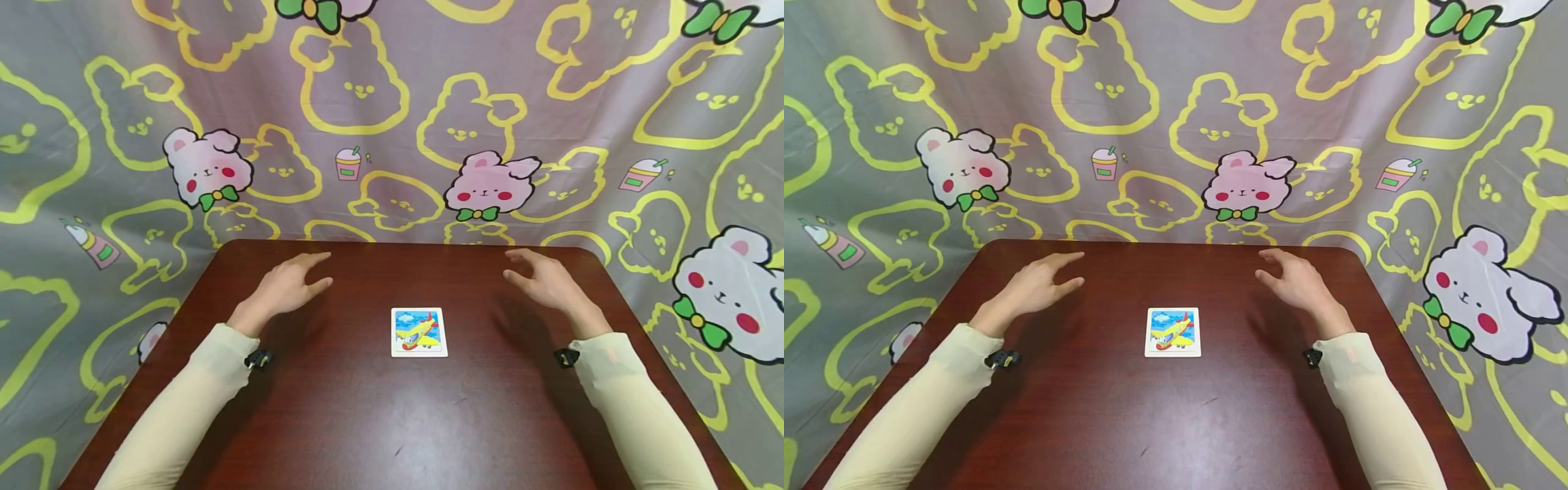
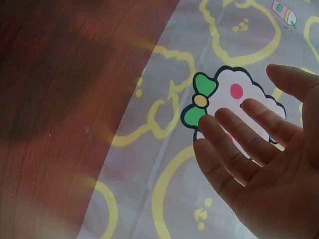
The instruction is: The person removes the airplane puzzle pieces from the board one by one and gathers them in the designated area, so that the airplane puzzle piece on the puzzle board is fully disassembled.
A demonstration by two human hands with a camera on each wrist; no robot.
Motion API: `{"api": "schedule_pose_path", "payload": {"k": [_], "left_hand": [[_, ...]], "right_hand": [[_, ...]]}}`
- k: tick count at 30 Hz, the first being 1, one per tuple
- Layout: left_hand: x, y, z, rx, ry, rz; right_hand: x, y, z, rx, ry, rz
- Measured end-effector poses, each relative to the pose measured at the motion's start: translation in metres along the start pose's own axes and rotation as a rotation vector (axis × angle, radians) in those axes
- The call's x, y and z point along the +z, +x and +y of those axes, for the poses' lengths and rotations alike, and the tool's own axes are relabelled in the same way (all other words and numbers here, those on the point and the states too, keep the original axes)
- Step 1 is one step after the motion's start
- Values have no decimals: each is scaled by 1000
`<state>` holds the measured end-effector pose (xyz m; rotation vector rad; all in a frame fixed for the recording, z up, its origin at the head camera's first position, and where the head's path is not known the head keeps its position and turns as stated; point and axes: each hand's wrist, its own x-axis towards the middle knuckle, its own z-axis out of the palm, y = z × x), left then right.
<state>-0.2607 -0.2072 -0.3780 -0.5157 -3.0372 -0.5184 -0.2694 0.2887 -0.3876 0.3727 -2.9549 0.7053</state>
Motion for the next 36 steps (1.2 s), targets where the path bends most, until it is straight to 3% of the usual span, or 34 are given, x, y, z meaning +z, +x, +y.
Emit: {"api": "schedule_pose_path", "payload": {"k": [14,23,36], "left_hand": [[12,-7,16,49,-81,59],[19,-11,27,115,-140,77],[28,-14,40,125,-156,78]], "right_hand": [[5,1,-3,-17,112,-14],[11,3,-7,-26,139,-44],[19,8,-12,-35,183,-64]]}}
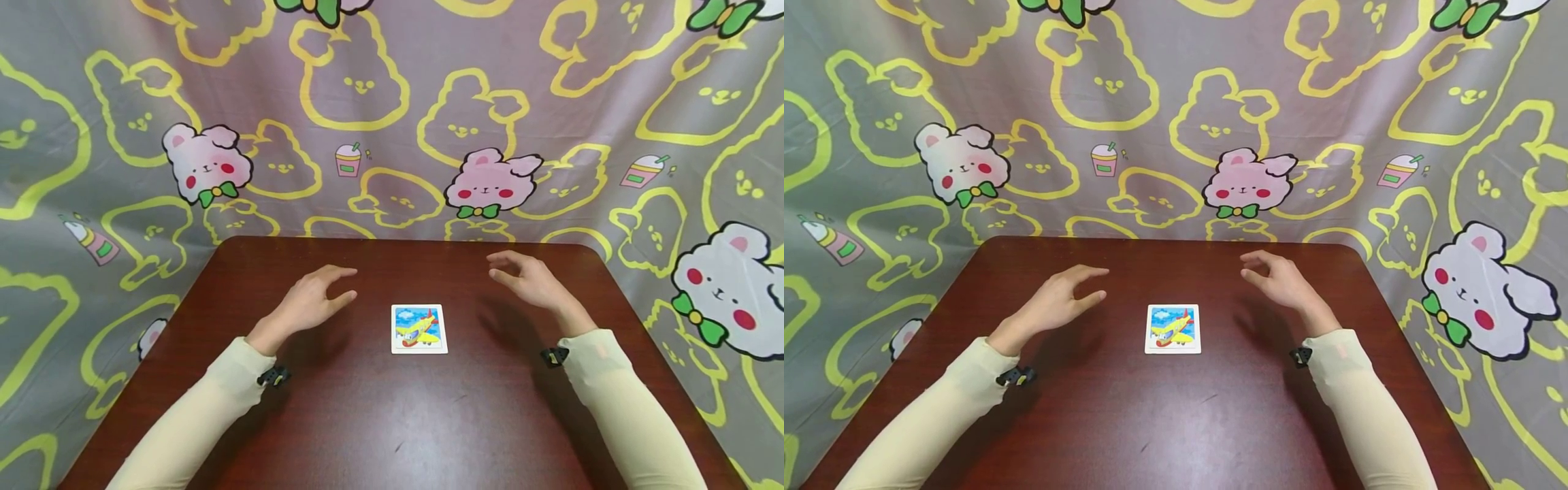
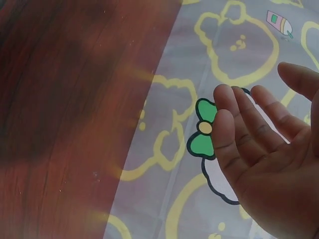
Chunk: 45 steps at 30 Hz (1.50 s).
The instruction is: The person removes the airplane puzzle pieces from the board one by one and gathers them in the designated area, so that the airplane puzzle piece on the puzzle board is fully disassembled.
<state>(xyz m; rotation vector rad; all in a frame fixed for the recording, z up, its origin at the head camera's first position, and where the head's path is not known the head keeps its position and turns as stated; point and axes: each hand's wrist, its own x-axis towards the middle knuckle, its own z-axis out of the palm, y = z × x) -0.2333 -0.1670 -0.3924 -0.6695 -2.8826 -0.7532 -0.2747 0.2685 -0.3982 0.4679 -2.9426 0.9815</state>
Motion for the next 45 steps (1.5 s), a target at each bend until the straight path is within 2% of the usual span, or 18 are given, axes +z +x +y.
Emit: {"api": "schedule_pose_path", "payload": {"k": [11,27,39,45], "left_hand": [[7,-1,2,63,6,27],[20,-7,15,69,0,3],[35,-9,18,109,4,8],[41,-11,19,106,13,-5]], "right_hand": [[12,7,-2,-5,47,-32],[24,12,-13,-40,61,-44],[39,16,-15,-68,91,-52],[46,17,-22,-83,93,-64]]}}
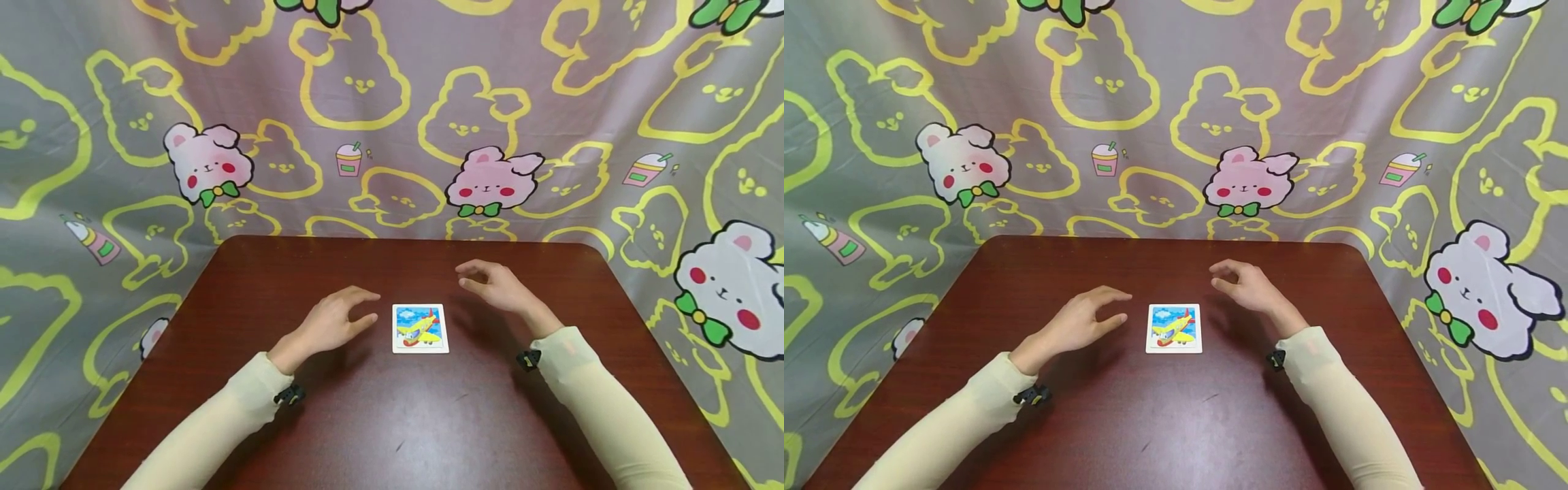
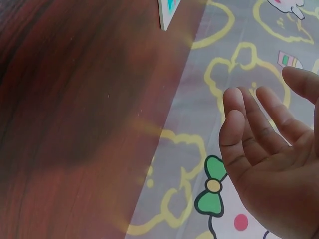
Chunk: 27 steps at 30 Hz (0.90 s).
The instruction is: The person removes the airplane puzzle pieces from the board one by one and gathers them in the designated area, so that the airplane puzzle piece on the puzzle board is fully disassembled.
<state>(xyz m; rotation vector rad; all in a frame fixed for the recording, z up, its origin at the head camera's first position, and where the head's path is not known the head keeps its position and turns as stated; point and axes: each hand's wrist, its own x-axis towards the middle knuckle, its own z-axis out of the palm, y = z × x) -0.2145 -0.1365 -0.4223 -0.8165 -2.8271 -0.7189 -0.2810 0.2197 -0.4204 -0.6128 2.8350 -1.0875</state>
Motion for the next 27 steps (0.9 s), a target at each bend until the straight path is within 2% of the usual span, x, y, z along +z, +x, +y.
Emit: {"api": "schedule_pose_path", "payload": {"k": [11,18,27], "left_hand": [[12,-2,6,-20,-14,-42],[19,-5,8,8,-4,-53],[32,-4,12,30,0,-97]], "right_hand": [[17,2,-3,2,6,-35],[29,6,-4,-29,11,-44],[42,13,-6,2,45,-89]]}}
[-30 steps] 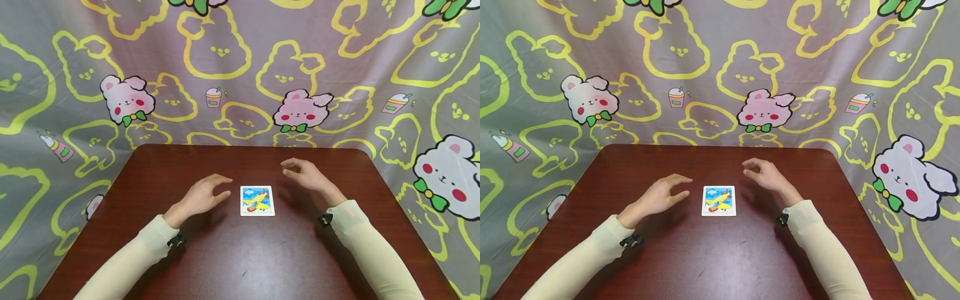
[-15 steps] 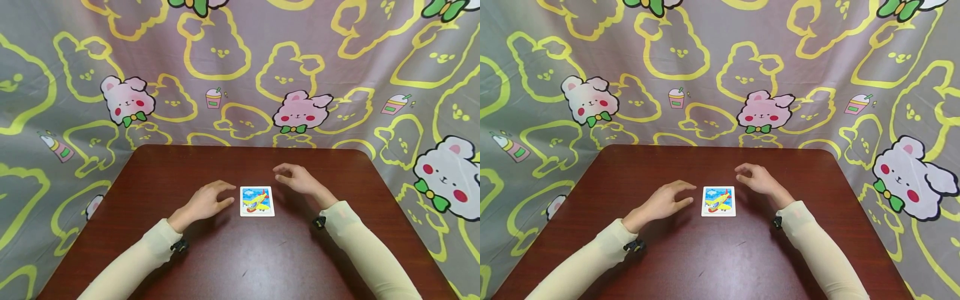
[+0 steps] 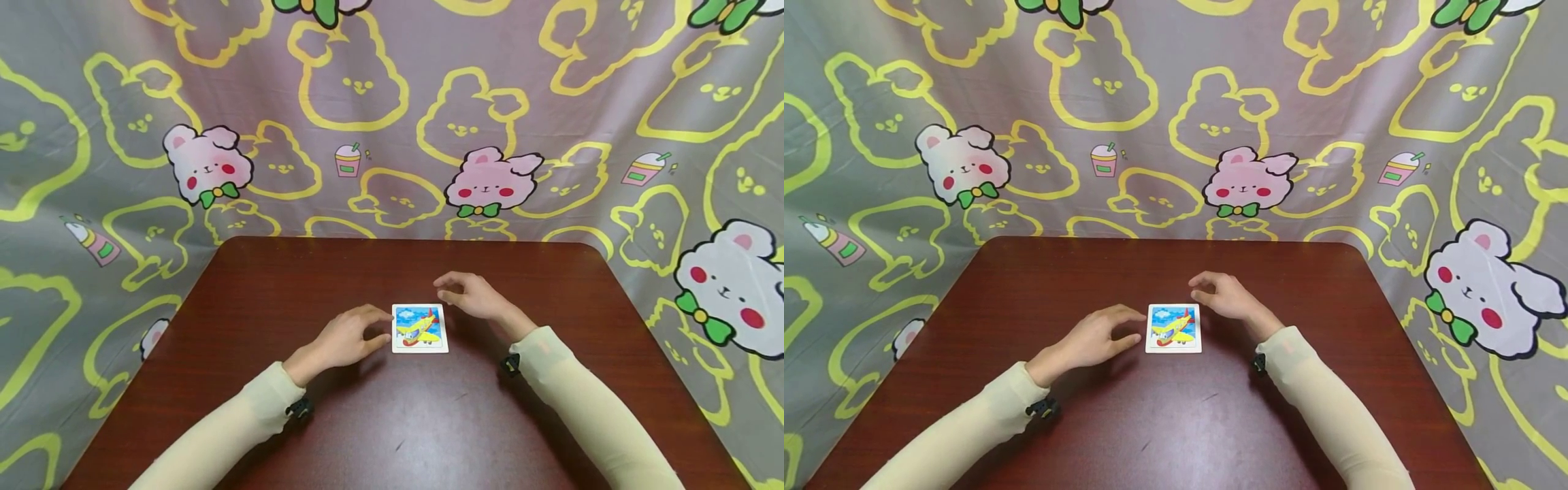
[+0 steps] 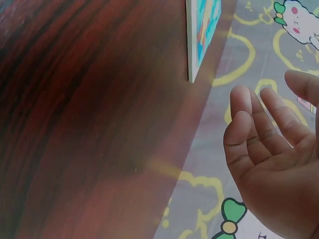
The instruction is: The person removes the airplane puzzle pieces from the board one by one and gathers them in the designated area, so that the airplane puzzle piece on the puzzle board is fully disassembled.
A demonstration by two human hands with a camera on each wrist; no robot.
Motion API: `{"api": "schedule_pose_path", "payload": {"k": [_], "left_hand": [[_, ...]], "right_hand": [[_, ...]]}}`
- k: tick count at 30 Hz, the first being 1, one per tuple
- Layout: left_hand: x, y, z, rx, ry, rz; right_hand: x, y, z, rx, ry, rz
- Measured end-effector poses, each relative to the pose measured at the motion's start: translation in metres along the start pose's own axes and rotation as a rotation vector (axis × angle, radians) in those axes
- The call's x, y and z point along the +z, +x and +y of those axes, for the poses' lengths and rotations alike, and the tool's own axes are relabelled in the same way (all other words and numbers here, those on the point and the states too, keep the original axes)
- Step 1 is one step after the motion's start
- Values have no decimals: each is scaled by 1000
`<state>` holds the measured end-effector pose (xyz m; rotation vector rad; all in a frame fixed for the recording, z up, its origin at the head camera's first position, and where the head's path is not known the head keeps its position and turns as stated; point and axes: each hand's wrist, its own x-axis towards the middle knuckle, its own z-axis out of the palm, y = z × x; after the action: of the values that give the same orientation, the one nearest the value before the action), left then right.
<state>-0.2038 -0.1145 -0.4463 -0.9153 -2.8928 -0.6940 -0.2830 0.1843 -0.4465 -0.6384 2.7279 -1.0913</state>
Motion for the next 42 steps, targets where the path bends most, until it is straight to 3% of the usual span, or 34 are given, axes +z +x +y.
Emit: {"api": "schedule_pose_path", "payload": {"k": [22,31,42], "left_hand": [[16,3,9,76,38,-86],[19,4,13,74,60,-160],[24,5,17,97,82,-197]], "right_hand": [[24,12,-5,-12,68,-56],[32,17,-9,2,79,-92],[39,21,-10,-4,125,-141]]}}
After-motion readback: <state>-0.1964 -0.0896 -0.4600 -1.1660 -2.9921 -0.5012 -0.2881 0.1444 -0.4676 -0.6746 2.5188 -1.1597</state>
